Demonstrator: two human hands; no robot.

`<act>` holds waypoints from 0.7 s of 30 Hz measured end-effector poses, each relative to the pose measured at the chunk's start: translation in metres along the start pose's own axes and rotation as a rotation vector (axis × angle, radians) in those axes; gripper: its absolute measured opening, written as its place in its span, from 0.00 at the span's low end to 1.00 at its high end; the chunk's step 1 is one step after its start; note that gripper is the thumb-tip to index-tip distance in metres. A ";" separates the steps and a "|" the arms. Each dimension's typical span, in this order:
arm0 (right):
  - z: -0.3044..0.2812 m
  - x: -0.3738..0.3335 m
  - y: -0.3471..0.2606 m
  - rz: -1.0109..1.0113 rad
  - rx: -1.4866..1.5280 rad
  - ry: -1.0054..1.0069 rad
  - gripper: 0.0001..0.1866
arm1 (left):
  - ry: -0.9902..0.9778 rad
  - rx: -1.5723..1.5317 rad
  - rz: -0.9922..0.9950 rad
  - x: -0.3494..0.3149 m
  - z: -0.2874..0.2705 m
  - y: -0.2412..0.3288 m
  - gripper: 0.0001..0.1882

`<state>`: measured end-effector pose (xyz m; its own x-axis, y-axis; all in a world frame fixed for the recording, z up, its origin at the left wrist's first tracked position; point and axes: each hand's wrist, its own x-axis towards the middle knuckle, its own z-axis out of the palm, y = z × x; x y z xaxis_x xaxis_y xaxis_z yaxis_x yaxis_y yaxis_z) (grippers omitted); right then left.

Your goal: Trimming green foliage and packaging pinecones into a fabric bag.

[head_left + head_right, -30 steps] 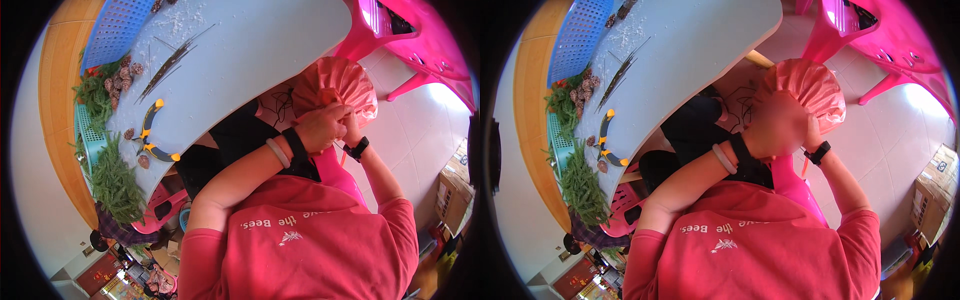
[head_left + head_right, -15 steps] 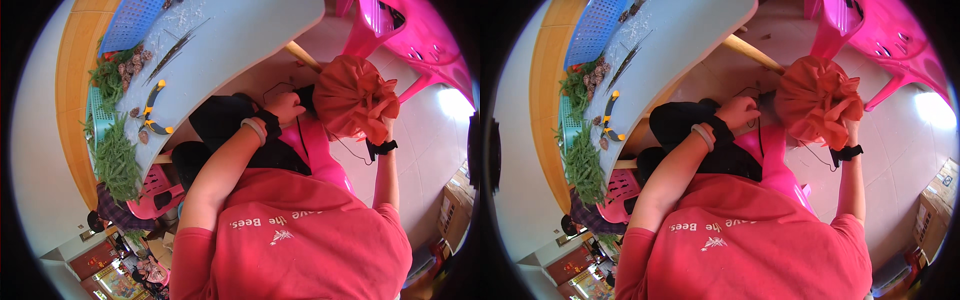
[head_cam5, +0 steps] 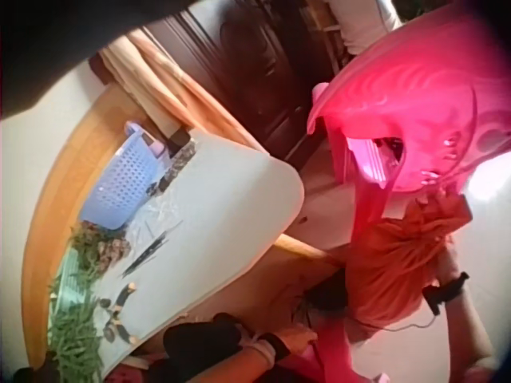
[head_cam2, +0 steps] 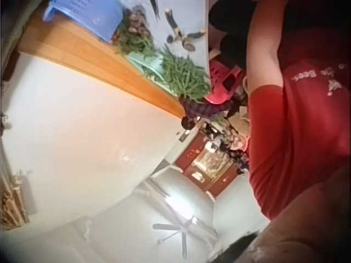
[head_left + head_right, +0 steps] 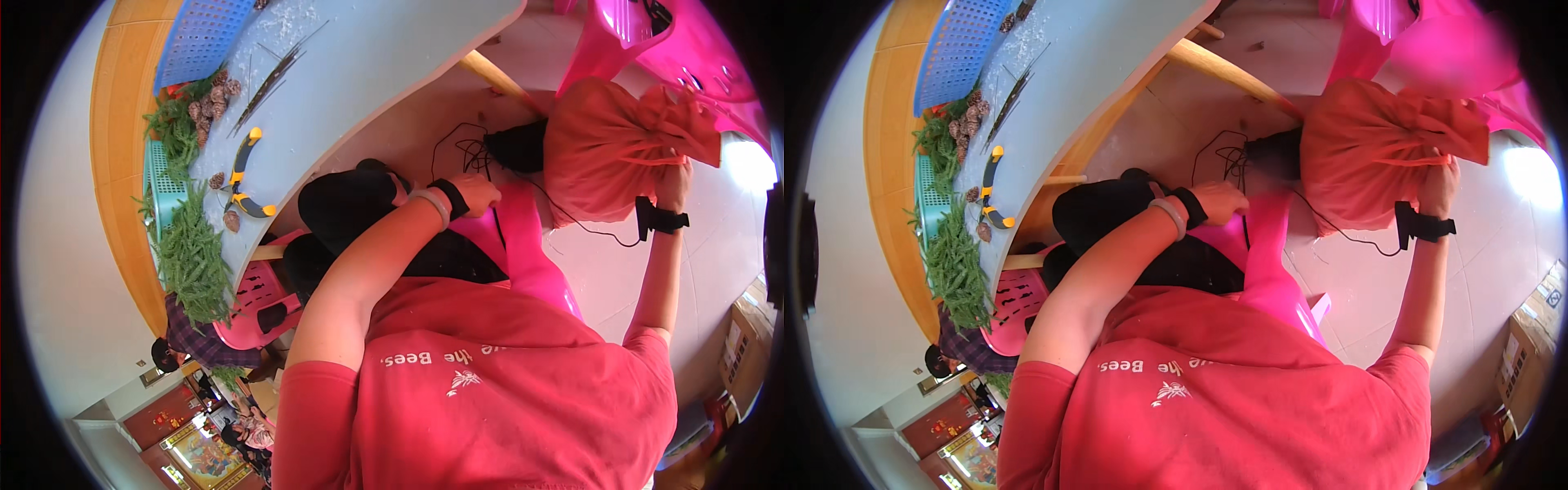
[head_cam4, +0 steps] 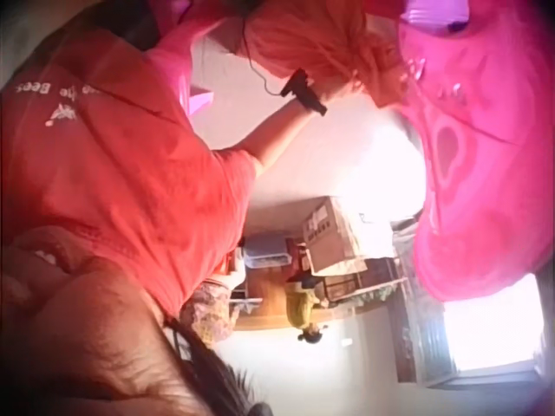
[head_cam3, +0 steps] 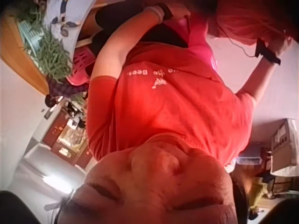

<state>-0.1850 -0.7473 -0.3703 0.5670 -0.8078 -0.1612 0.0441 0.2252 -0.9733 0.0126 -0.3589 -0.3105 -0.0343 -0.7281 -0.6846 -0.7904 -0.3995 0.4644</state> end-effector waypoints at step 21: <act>0.104 -0.097 -0.021 -0.546 -0.767 0.042 0.10 | 0.939 -0.201 0.257 0.044 -0.080 0.078 0.10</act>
<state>-0.1555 -0.6168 -0.3174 0.5972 -0.7177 0.3581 -0.2668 -0.5988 -0.7552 -0.0020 -0.4666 -0.2594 0.3766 -0.9169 0.1324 -0.7054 -0.1911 0.6825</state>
